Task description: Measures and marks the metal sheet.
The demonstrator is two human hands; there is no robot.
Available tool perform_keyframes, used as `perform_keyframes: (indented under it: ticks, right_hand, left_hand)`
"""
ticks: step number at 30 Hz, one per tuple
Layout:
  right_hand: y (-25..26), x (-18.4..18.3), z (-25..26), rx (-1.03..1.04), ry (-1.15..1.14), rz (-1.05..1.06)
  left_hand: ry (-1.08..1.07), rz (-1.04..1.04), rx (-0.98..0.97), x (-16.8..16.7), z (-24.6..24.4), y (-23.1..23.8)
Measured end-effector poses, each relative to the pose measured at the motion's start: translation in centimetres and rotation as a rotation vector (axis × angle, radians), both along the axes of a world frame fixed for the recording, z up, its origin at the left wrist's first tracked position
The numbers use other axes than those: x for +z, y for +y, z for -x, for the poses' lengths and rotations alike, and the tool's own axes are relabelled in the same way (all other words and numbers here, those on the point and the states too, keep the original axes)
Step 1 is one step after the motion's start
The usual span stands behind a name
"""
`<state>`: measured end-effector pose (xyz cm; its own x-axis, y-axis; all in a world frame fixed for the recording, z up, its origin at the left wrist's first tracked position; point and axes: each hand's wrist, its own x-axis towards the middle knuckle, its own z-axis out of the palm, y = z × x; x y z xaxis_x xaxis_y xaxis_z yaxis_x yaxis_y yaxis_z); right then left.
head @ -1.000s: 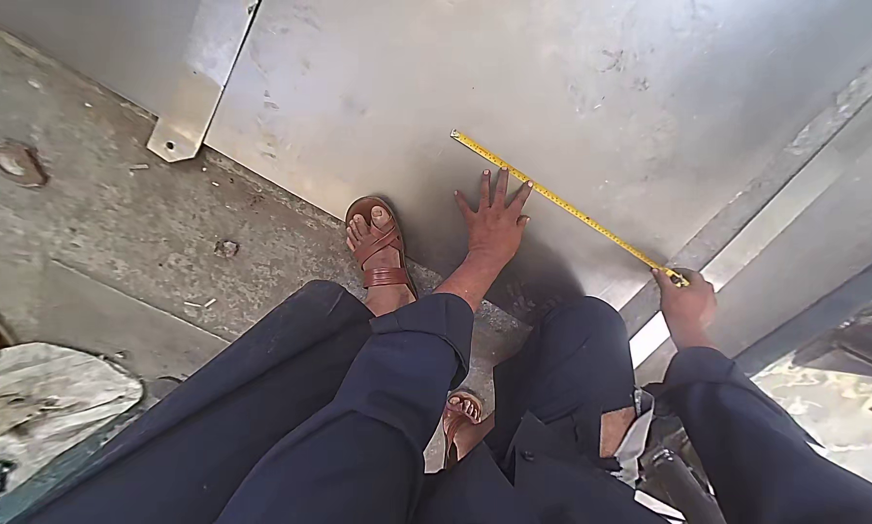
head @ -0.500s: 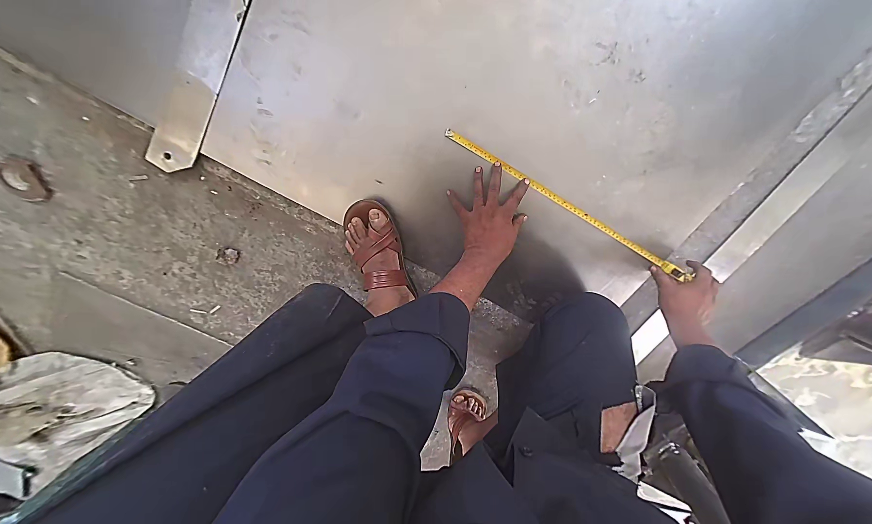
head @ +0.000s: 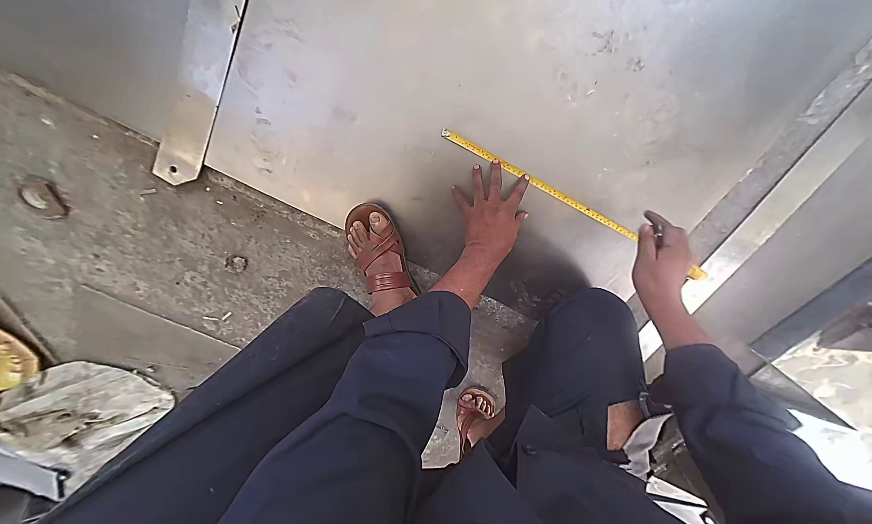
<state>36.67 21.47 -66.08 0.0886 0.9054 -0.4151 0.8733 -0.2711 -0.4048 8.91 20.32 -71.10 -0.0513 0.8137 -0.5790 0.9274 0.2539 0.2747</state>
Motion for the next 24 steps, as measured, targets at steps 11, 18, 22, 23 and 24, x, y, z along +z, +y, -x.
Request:
perform_keyframes:
  ticks: [11,18,22,23,24]
  right_hand:
    - [-2.6,-2.7,9.2,0.229,0.252,-0.143]
    - [-2.4,-5.8,9.5,0.141,0.362,-0.271]
    - [-2.1,-5.8,10.8,0.051,0.409,-0.188]
    - [-2.3,-5.8,10.9,0.043,0.438,-0.172]
    - [-2.3,-5.6,10.9,0.041,0.467,-0.150]
  left_hand:
    - [-0.008,0.002,-0.058,0.1,1.1,0.5]
    - [0.014,0.029,-0.111,0.6,1.7,1.2]
    - [0.042,0.039,-0.144,0.4,1.9,1.3]
    - [0.044,0.031,-0.151,0.3,2.0,1.2]
    - [0.046,0.022,-0.160,0.2,2.1,1.1]
